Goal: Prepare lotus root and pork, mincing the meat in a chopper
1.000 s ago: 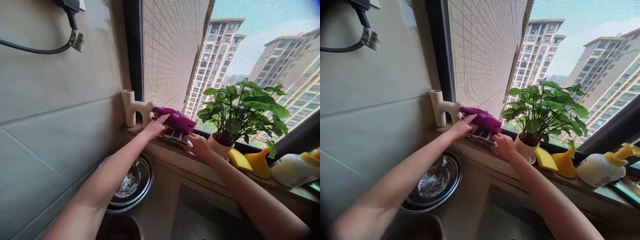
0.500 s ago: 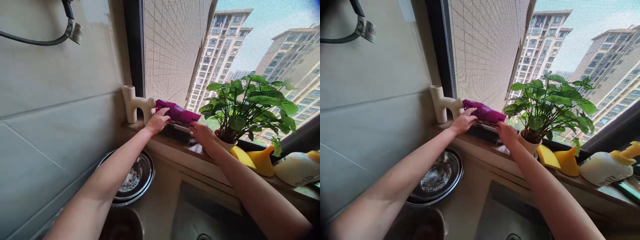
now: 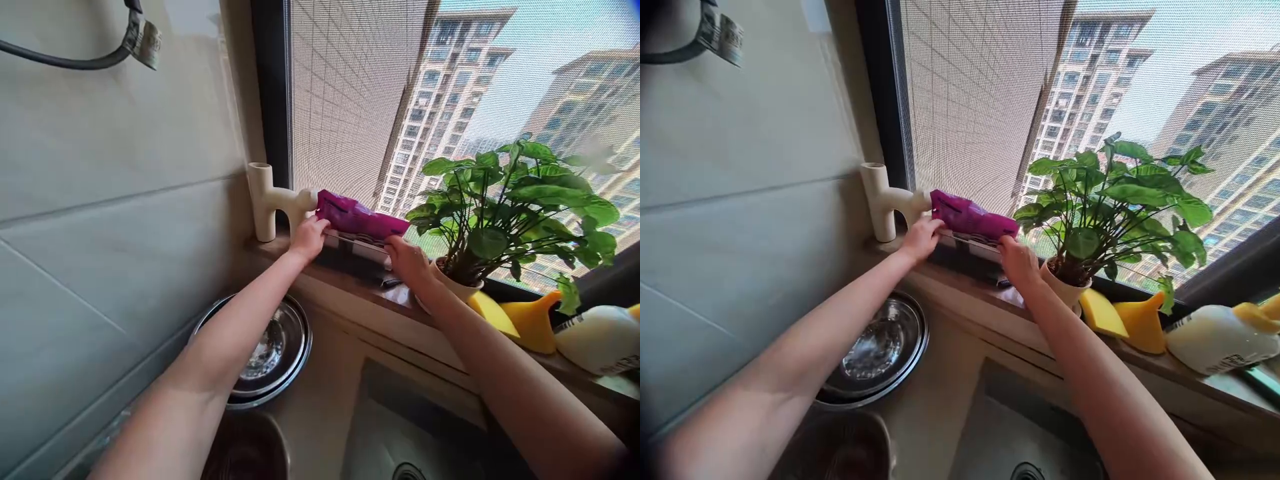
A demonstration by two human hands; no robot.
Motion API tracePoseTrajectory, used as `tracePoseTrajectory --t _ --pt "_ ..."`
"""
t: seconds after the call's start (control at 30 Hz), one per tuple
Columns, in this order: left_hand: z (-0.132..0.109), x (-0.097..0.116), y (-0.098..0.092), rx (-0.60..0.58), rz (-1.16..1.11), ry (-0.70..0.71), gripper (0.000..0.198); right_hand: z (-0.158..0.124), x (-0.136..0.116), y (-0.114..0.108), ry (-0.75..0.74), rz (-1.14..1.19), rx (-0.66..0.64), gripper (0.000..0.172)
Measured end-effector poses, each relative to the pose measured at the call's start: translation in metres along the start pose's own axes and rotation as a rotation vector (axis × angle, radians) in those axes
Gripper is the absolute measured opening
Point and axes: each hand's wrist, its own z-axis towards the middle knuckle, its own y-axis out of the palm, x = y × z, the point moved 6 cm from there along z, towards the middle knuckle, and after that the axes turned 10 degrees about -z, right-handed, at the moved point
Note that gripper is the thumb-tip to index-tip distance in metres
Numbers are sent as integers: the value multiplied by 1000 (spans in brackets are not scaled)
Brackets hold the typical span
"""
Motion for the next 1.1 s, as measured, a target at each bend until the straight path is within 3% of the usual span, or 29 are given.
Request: tracePoseTrajectory --t 0.1,0.27,0.47,0.67,0.83,0.97,1.1 --pt "-3 -10 2 -9 59 -112 28 -3 -2 2 -84 -2 86 28" --pt "0 -11 7 -58 152 -97 16 -4 -7 8 -132 -84 128 32" --pt "2 -14 11 -55 177 -106 20 -1 -14 11 -111 -245 143 22" --pt "-15 -15 5 -64 100 22 16 -19 -10 11 -244 10 119 30" --pt "-40 -21 4 -100 25 99 31 -42 -13 16 -222 200 93 27" --pt "-49 -19 4 -92 -21 72 26 -42 -13 23 -177 311 31 24" --pt "-49 -14 4 -93 -123 -54 28 -34 -9 28 -114 313 26 20"
